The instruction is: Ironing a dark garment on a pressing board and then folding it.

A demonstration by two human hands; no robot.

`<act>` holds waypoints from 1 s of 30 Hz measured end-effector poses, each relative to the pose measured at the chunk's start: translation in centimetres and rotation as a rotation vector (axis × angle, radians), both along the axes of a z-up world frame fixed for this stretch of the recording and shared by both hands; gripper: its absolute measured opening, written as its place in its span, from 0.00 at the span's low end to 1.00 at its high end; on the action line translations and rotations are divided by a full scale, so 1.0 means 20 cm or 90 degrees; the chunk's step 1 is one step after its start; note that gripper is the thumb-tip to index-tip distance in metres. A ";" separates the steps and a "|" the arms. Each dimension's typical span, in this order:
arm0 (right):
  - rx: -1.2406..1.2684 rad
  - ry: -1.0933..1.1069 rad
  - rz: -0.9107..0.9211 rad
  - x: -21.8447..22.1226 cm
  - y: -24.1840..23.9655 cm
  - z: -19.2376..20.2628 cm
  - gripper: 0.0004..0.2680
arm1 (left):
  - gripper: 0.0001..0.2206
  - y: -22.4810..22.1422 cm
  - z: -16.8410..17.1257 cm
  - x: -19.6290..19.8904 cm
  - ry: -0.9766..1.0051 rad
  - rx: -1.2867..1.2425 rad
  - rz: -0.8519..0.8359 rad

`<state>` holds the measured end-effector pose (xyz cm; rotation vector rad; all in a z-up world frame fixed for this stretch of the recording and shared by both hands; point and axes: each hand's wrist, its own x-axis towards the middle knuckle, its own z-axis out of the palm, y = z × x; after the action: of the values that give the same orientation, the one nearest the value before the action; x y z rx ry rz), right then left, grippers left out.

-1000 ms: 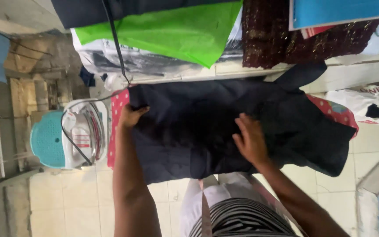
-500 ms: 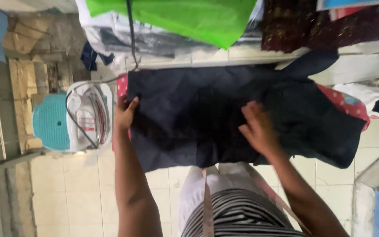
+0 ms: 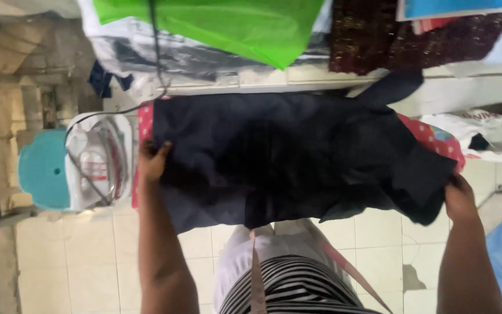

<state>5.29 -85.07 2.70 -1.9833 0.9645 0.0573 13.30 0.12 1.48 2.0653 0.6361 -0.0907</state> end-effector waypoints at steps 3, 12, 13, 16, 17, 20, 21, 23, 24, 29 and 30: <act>-0.117 -0.020 0.371 -0.05 -0.16 -0.08 0.23 | 0.26 0.04 -0.12 0.02 -0.138 0.028 -0.003; 0.403 -0.011 -0.018 -0.01 -0.15 0.05 0.08 | 0.25 0.08 -0.14 0.03 -0.050 0.267 -0.149; 0.322 -0.003 0.015 0.04 -0.14 0.05 0.07 | 0.26 0.08 -0.13 0.03 -0.007 0.281 -0.158; 0.168 0.014 0.082 0.16 -0.08 0.11 0.06 | 0.22 0.09 -0.09 0.02 -0.061 0.316 -0.167; 0.086 0.022 0.117 0.20 -0.07 0.14 0.05 | 0.18 0.08 -0.09 0.02 -0.161 0.328 -0.167; 0.120 -0.055 0.105 0.34 0.05 0.38 0.09 | 0.16 -0.05 0.02 0.00 -0.078 0.305 -0.061; 0.122 -0.052 0.105 0.36 0.00 0.23 0.09 | 0.16 -0.06 -0.03 0.00 -0.076 0.307 -0.061; 0.005 -0.098 0.133 0.35 -0.11 -0.07 0.04 | 0.15 -0.11 -0.12 -0.02 -0.052 0.382 -0.028; 0.006 -0.092 0.128 0.34 -0.10 -0.15 0.04 | 0.15 -0.13 -0.07 -0.04 -0.047 0.382 -0.035; 0.301 -0.186 -0.363 0.45 -0.02 -0.24 0.05 | 0.19 -0.15 -0.01 -0.03 -0.103 0.434 0.025; 0.303 -0.181 -0.363 0.37 -0.01 -0.20 0.05 | 0.19 -0.13 0.02 -0.07 -0.099 0.437 0.025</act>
<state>12.62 -85.21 -1.37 -1.1987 1.1637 -0.2819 11.91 -2.49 1.84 2.6786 0.6690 0.3556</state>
